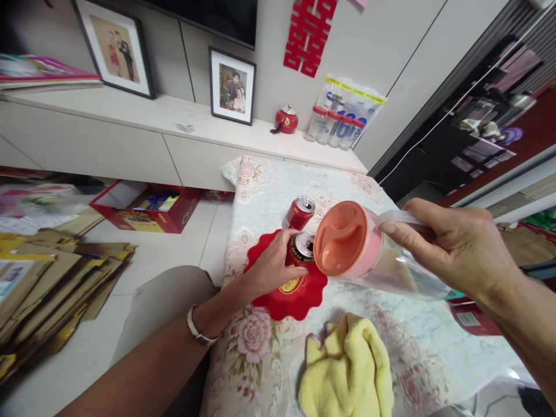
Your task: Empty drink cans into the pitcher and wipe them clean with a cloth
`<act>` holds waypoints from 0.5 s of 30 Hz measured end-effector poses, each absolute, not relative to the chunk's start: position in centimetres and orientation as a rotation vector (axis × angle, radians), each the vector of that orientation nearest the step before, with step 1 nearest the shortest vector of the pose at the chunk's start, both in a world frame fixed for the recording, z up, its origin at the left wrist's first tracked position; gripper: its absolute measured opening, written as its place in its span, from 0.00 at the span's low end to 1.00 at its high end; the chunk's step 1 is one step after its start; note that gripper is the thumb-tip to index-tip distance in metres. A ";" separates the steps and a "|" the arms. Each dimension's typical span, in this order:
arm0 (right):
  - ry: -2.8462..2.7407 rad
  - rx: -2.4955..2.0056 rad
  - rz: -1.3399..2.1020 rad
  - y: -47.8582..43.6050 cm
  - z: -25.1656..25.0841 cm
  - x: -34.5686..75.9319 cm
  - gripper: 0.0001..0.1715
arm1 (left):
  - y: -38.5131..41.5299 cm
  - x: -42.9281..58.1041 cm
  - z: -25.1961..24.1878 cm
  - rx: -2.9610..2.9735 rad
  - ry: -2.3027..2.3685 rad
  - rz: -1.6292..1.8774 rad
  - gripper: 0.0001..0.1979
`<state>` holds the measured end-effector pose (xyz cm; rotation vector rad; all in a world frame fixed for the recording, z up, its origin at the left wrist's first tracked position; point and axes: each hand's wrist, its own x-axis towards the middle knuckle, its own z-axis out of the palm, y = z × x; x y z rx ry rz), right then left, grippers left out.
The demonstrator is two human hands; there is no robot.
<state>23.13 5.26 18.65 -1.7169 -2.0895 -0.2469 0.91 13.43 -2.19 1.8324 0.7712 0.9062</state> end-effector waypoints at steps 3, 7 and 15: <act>-2.092 -1.698 -0.243 5.3 18.6 23.0 0.24 | 13.5 1.0 -2.3 1.840 0.774 0.909 0.34; -2.077 -1.699 -0.220 5.2 18.4 23.0 0.24 | 13.5 1.0 -2.4 1.840 0.768 0.921 0.33; -2.075 -1.713 -0.222 5.1 18.6 23.1 0.25 | 13.5 1.0 -2.4 1.844 0.775 0.925 0.34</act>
